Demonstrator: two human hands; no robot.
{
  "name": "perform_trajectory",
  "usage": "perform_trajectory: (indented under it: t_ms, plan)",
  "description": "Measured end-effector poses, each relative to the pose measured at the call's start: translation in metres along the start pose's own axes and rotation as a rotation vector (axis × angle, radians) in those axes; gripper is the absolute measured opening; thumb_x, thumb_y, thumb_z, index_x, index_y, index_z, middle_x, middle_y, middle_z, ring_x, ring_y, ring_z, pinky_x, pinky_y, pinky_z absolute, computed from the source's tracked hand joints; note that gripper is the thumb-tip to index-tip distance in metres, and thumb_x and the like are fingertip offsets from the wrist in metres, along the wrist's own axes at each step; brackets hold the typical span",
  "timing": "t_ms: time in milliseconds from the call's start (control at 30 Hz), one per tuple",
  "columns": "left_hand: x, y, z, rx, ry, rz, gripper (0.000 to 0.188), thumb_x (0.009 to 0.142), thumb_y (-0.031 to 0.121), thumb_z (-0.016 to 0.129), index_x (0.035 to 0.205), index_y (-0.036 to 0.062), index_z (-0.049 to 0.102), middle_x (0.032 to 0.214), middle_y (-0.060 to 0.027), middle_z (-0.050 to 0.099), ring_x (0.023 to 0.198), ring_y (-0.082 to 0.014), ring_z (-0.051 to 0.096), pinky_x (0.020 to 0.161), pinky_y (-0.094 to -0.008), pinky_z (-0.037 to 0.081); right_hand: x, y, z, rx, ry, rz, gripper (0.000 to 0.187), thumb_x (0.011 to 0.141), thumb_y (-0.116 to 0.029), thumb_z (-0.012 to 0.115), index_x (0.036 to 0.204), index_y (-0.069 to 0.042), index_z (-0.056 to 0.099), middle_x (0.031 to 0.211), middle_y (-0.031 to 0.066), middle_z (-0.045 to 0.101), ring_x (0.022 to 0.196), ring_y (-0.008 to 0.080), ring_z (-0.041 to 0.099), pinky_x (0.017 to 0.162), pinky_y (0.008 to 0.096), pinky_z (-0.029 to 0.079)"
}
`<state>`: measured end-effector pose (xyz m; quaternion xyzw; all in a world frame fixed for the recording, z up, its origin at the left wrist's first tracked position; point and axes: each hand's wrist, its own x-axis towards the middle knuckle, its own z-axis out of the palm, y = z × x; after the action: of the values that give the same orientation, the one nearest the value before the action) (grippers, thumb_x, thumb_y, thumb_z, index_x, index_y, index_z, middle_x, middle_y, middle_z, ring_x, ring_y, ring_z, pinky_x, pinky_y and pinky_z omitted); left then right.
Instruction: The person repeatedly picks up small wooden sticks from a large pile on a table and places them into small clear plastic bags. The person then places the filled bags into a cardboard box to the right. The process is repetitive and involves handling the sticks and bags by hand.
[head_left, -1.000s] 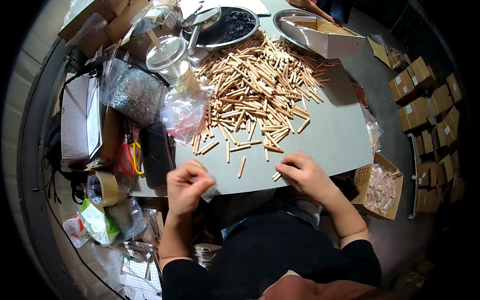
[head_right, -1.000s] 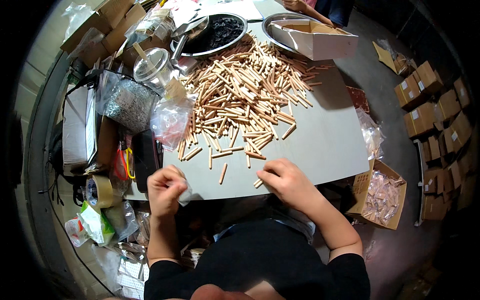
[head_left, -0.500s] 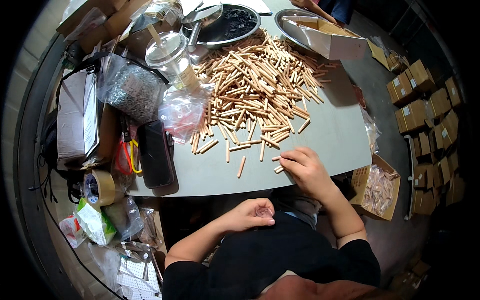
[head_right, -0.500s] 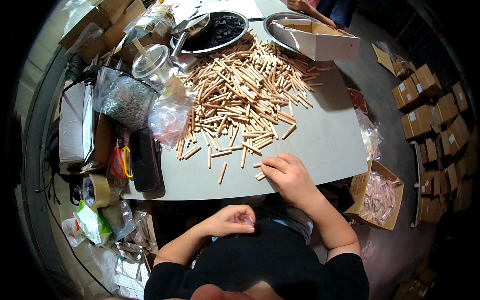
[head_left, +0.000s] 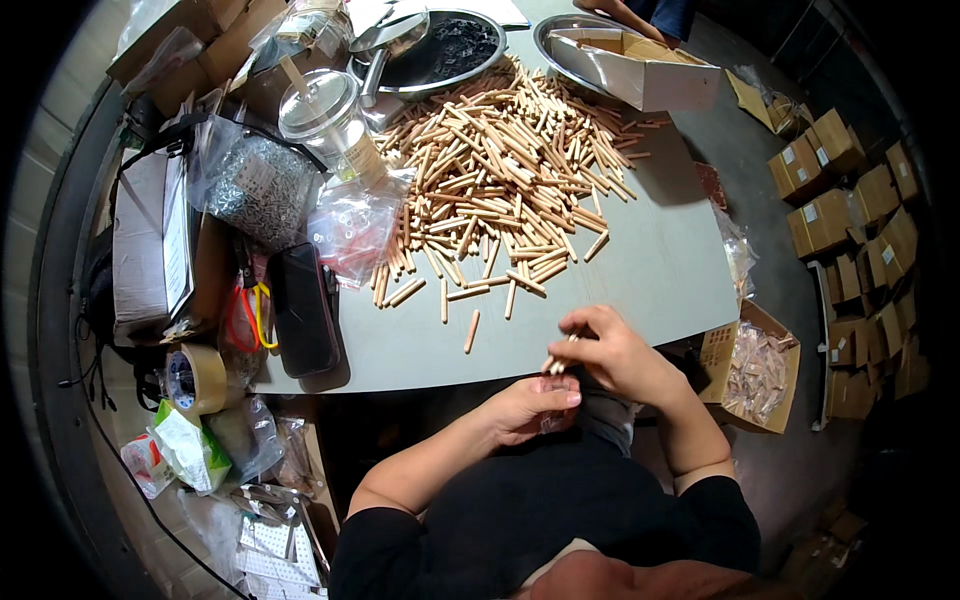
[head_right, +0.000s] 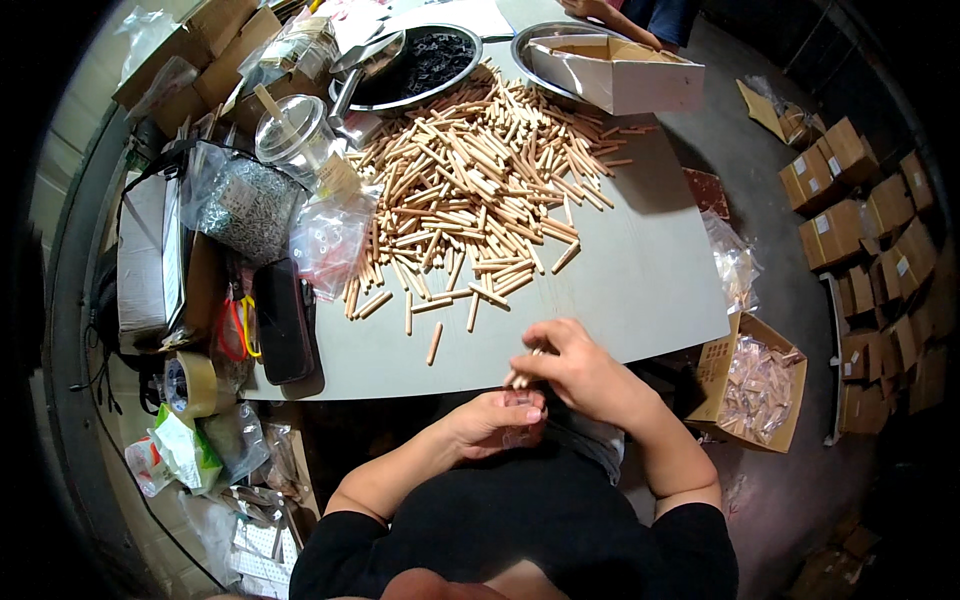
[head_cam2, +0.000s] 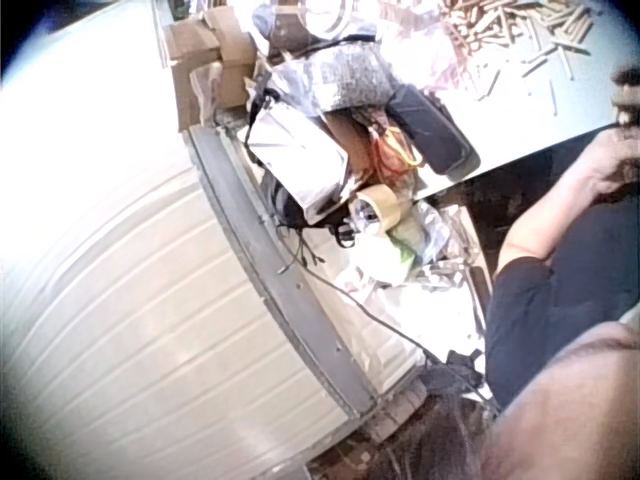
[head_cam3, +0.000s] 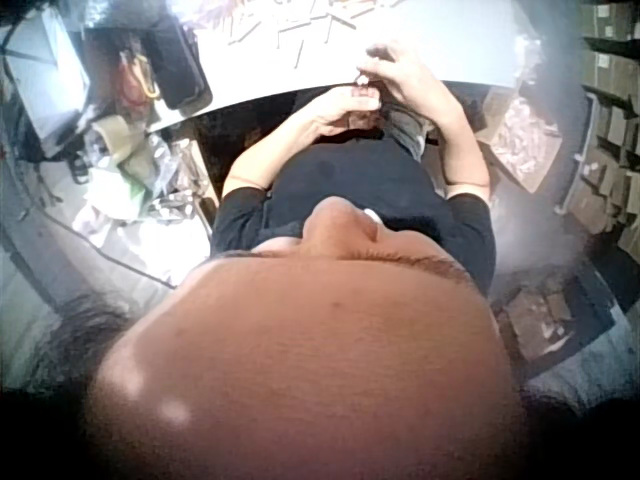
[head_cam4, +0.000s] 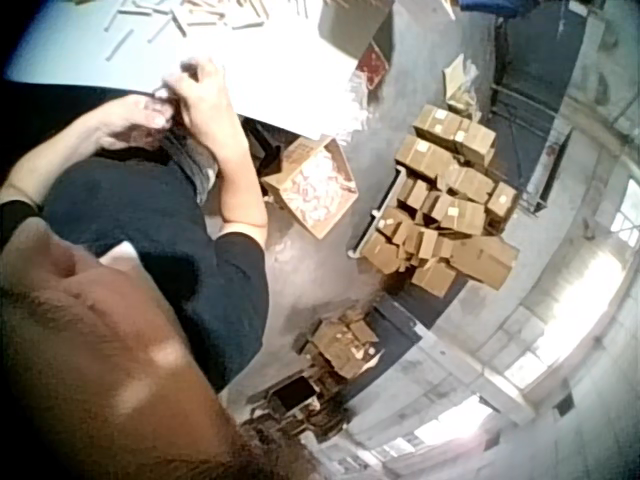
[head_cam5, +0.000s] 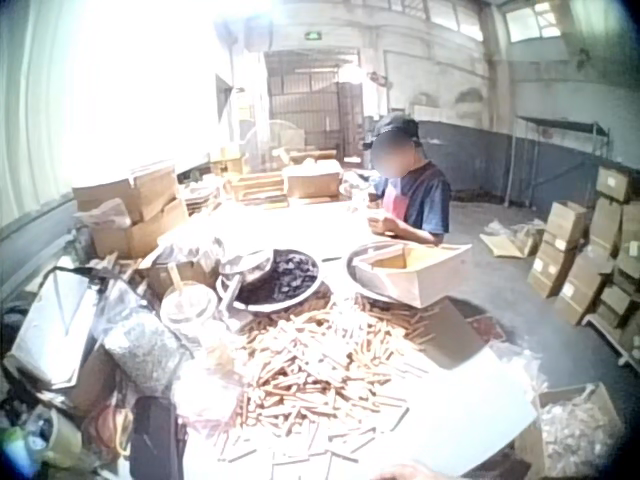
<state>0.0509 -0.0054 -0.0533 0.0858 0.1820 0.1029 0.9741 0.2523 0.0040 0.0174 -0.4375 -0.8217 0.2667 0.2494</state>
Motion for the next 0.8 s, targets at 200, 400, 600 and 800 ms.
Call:
perform_trajectory:
  t_ms: [200,400,600,800]
  plan:
    - [-0.003,0.000,0.008,0.099,0.089,0.027,0.014,0.092,0.010,0.072,0.099,0.0103,0.059,0.086,0.0028,0.056,0.076,-0.0083,0.056,0.070,-0.0253,0.049,-0.010,-0.013,0.002,0.345,-0.229,-0.052,0.035,0.080,0.008,0.064,0.112,-0.003,0.069,0.120,0.0157,0.062,0.107,0.0337,0.063,0.093,0.0379,0.052]
    - [-0.008,0.012,0.022,0.498,-0.091,0.197,0.031,0.089,0.015,0.077,0.109,0.0072,0.056,0.094,0.0054,0.053,0.084,-0.0018,0.050,0.075,-0.0193,0.043,-0.014,-0.021,-0.016,0.399,-0.082,-0.027,0.026,0.080,0.002,0.069,0.106,-0.004,0.069,0.119,0.0147,0.060,0.106,0.0333,0.061,0.092,0.0395,0.051]
    - [-0.014,0.014,0.030,0.991,0.047,0.519,0.045,0.087,0.026,0.079,0.116,0.0001,0.055,0.097,-0.0048,0.061,0.090,-0.0163,0.060,0.080,-0.0294,0.049,-0.015,-0.031,-0.013,0.232,0.027,-0.152,0.017,0.076,-0.006,0.078,0.091,-0.004,0.069,0.118,0.0123,0.059,0.109,0.0305,0.057,0.093,0.0390,0.049]
    - [-0.023,0.025,0.046,1.510,0.250,1.168,0.025,0.085,0.010,0.075,0.106,0.0014,0.063,0.099,-0.0133,0.065,0.090,-0.0299,0.064,0.079,-0.0373,0.053,-0.022,-0.032,-0.018,0.230,0.172,-0.047,0.015,0.076,-0.005,0.080,0.086,-0.005,0.068,0.085,0.0069,0.067,0.077,0.0260,0.065,0.070,0.0364,0.053]
